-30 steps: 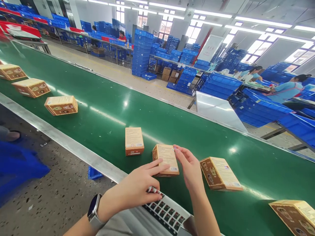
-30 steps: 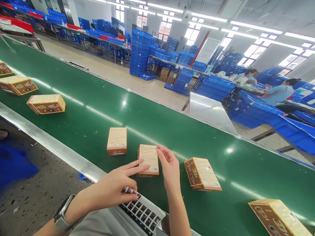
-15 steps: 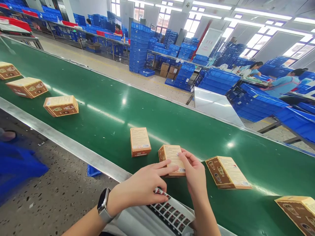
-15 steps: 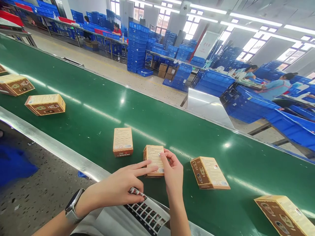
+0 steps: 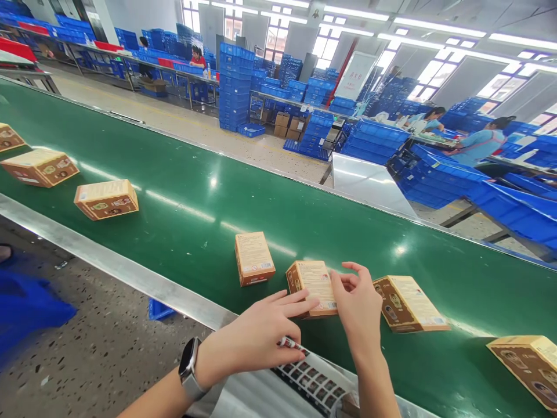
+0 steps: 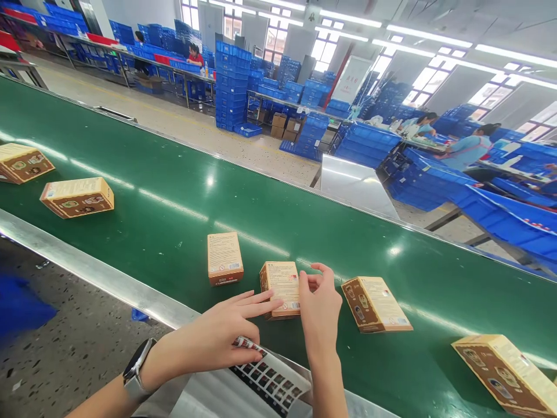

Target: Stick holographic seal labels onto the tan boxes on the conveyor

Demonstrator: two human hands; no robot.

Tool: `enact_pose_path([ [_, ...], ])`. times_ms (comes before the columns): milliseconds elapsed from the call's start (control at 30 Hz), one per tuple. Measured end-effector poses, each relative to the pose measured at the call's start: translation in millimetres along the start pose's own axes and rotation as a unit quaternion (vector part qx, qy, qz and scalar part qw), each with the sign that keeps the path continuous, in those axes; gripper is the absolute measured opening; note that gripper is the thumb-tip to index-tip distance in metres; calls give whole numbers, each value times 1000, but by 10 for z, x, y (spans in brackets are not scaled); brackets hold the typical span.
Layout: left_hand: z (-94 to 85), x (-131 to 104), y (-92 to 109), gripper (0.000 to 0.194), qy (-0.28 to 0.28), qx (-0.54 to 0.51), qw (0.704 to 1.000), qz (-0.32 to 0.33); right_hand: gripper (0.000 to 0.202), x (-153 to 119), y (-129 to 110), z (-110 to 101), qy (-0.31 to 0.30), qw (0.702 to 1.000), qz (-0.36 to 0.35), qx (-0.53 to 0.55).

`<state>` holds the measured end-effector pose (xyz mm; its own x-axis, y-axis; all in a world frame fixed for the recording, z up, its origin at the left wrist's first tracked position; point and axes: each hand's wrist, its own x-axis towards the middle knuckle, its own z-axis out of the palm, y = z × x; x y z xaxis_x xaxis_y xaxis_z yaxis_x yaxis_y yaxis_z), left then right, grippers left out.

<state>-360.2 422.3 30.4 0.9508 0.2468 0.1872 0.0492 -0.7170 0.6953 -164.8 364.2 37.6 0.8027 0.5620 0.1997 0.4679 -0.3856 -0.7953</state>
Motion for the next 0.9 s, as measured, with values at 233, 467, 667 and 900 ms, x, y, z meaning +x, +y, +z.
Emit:
enact_pose_path([
  [233,-222,-203,86,14,42,-53,977,-201,17,-460,-125,-303,-186,936,-297,13],
  [467,-335,-318,147,14,19,-242,940,-240,15,-654,-199,-252,-230,864,-447,10],
  [667,-314,-321,182,20,48,-238,936,-254,17,-737,-184,-189,-143,839,-524,-23],
  [900,-287,-293,135,18,60,-150,953,-256,15,-706,-149,-231,-198,880,-428,62],
])
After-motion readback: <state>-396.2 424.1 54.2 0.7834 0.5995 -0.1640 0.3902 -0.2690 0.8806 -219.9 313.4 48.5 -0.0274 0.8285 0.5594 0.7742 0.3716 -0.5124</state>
